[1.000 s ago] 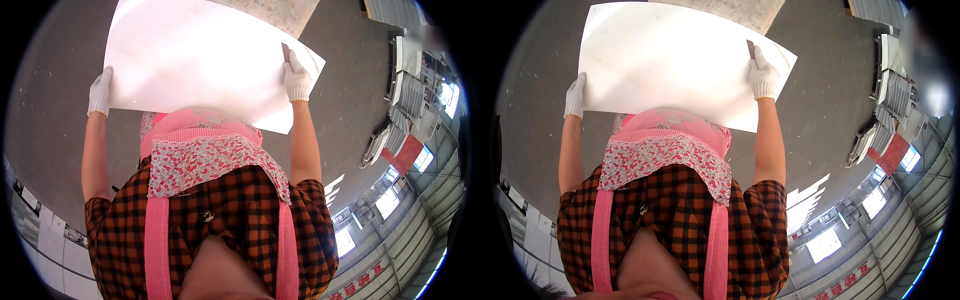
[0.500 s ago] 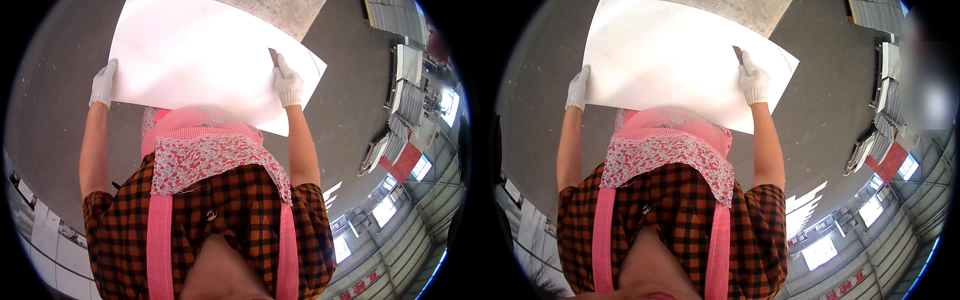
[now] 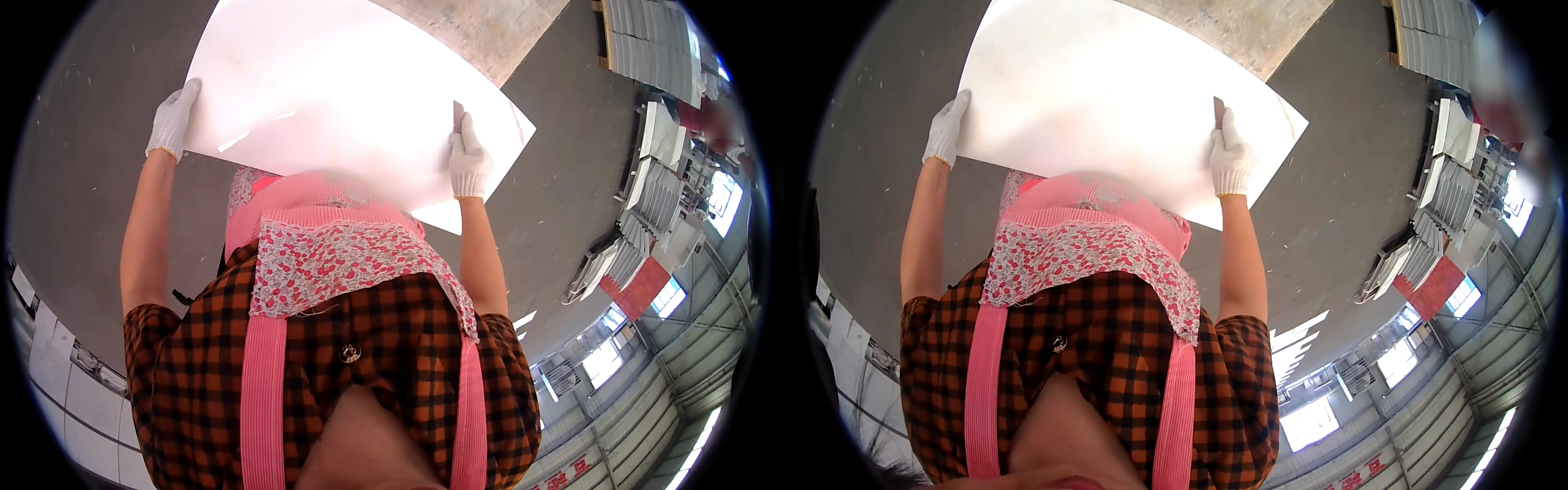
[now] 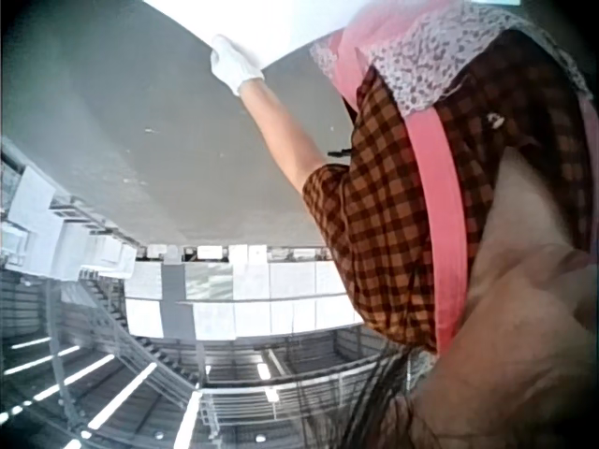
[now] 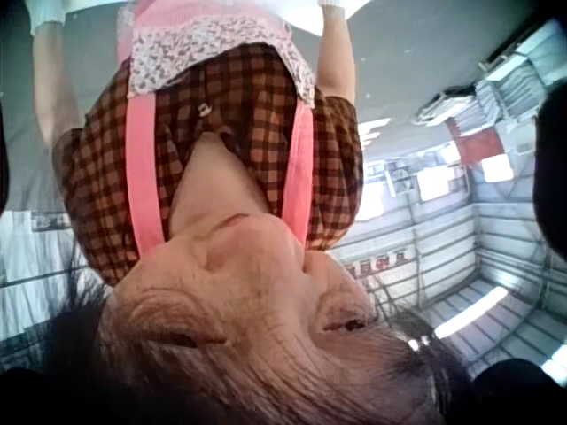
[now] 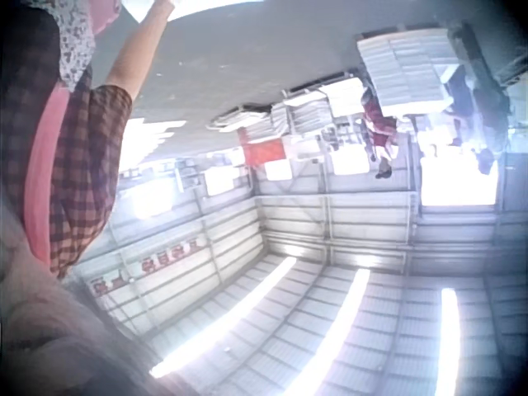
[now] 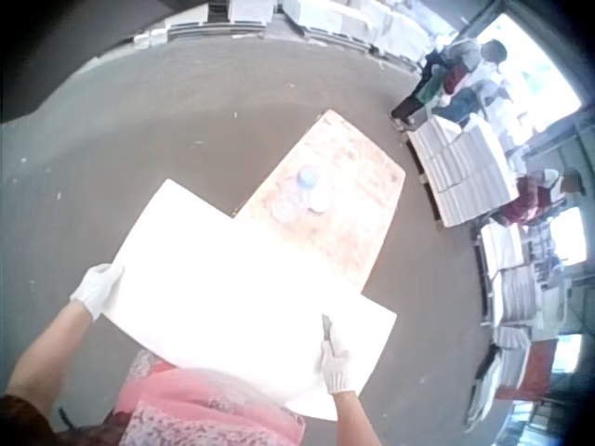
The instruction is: The person repeatedly picks up large white rectangular panels from the floor, carries them across the warehouse, and stacks them onto a wooden pallet. The person wears white gloves and a pink apron while performing the task.
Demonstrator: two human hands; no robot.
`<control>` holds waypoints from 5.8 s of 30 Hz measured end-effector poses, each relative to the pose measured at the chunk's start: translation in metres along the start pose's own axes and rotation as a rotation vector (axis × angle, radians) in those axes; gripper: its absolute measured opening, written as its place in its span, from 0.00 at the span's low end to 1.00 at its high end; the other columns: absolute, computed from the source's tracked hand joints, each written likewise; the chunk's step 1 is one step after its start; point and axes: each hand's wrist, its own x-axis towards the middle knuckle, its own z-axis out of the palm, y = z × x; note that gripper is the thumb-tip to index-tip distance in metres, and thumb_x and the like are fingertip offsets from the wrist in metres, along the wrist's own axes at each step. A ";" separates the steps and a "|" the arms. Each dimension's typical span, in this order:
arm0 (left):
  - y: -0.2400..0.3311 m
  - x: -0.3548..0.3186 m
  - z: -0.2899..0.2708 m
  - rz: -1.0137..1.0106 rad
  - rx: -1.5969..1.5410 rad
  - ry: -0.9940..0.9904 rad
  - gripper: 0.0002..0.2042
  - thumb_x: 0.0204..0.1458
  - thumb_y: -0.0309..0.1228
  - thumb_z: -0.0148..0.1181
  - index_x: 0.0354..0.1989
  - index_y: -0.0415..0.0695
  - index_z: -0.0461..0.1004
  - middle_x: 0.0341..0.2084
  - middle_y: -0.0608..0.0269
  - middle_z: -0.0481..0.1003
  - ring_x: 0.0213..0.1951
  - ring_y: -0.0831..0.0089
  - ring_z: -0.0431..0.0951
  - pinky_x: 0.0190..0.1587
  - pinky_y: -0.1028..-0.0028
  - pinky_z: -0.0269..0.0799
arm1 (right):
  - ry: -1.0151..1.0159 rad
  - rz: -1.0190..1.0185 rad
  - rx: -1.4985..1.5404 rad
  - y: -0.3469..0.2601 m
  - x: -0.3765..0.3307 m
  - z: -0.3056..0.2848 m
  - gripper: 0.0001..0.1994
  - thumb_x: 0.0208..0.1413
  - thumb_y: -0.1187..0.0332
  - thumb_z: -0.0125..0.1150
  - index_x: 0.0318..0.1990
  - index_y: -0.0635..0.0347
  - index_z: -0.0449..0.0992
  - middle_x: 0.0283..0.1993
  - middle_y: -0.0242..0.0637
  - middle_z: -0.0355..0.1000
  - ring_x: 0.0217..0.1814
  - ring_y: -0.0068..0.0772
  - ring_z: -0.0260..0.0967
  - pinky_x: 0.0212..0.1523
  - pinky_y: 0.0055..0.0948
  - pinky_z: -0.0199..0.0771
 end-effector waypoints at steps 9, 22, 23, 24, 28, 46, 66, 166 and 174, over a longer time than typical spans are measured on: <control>-0.005 0.003 0.000 -0.033 -0.056 -0.005 0.30 0.48 0.50 0.58 0.47 0.32 0.70 0.38 0.56 0.75 0.37 0.72 0.75 0.42 0.75 0.69 | -0.151 0.206 0.167 -0.022 0.012 -0.025 0.19 0.54 0.68 0.54 0.53 0.65 0.69 0.54 0.44 0.69 0.54 0.36 0.66 0.59 0.25 0.59; 0.000 -0.002 -0.002 -0.012 -0.076 -0.086 0.31 0.48 0.50 0.57 0.48 0.31 0.69 0.39 0.55 0.75 0.37 0.72 0.75 0.42 0.75 0.69 | -0.095 0.061 0.105 -0.020 0.029 -0.003 0.22 0.52 0.62 0.58 0.56 0.52 0.69 0.43 0.45 0.75 0.46 0.35 0.72 0.48 0.24 0.67; -0.001 -0.001 -0.002 -0.002 -0.078 -0.094 0.31 0.48 0.50 0.57 0.48 0.31 0.69 0.39 0.55 0.75 0.37 0.71 0.75 0.42 0.75 0.69 | -0.063 0.128 0.241 -0.015 0.032 -0.004 0.22 0.51 0.61 0.58 0.56 0.50 0.69 0.43 0.46 0.74 0.47 0.36 0.72 0.49 0.24 0.66; -0.002 0.001 -0.002 0.008 -0.079 -0.101 0.31 0.48 0.50 0.57 0.48 0.31 0.69 0.39 0.55 0.75 0.37 0.71 0.75 0.42 0.75 0.69 | -0.029 0.196 0.377 -0.008 0.036 -0.005 0.22 0.51 0.61 0.59 0.56 0.48 0.69 0.44 0.47 0.74 0.48 0.37 0.72 0.49 0.25 0.66; -0.002 0.002 -0.003 -0.012 -0.063 -0.102 0.31 0.48 0.50 0.57 0.49 0.31 0.69 0.39 0.54 0.74 0.38 0.71 0.75 0.43 0.75 0.69 | -0.128 0.122 -0.022 -0.036 0.026 -0.013 0.21 0.54 0.67 0.56 0.56 0.55 0.68 0.46 0.40 0.75 0.43 0.26 0.71 0.47 0.20 0.66; -0.003 0.013 -0.003 0.020 -0.008 -0.110 0.33 0.47 0.52 0.59 0.49 0.30 0.69 0.40 0.55 0.75 0.39 0.70 0.75 0.44 0.74 0.69 | -0.061 -0.363 0.129 -0.068 -0.019 0.012 0.18 0.50 0.70 0.54 0.51 0.51 0.70 0.31 0.37 0.74 0.30 0.43 0.71 0.31 0.37 0.71; -0.022 0.076 -0.012 0.087 0.007 -0.277 0.31 0.50 0.48 0.58 0.48 0.26 0.67 0.42 0.51 0.73 0.40 0.64 0.76 0.42 0.68 0.72 | 0.407 0.365 0.661 -0.086 -0.208 0.115 0.20 0.49 0.65 0.58 0.52 0.44 0.72 0.31 0.47 0.73 0.32 0.45 0.73 0.35 0.33 0.71; -0.005 0.055 -0.011 0.097 -0.228 -0.244 0.35 0.52 0.60 0.41 0.42 0.33 0.73 0.34 0.50 0.76 0.36 0.63 0.75 0.43 0.67 0.69 | -0.428 -0.705 0.427 -0.224 0.008 0.069 0.19 0.53 0.59 0.51 0.55 0.39 0.70 0.45 0.43 0.73 0.46 0.39 0.72 0.47 0.33 0.70; -0.005 0.056 -0.022 0.060 -0.129 -0.171 0.26 0.46 0.44 0.60 0.46 0.32 0.71 0.39 0.51 0.74 0.38 0.67 0.75 0.43 0.70 0.71 | 0.158 0.179 0.260 -0.052 0.096 0.029 0.18 0.54 0.51 0.46 0.53 0.29 0.71 0.41 0.44 0.74 0.41 0.45 0.72 0.42 0.35 0.70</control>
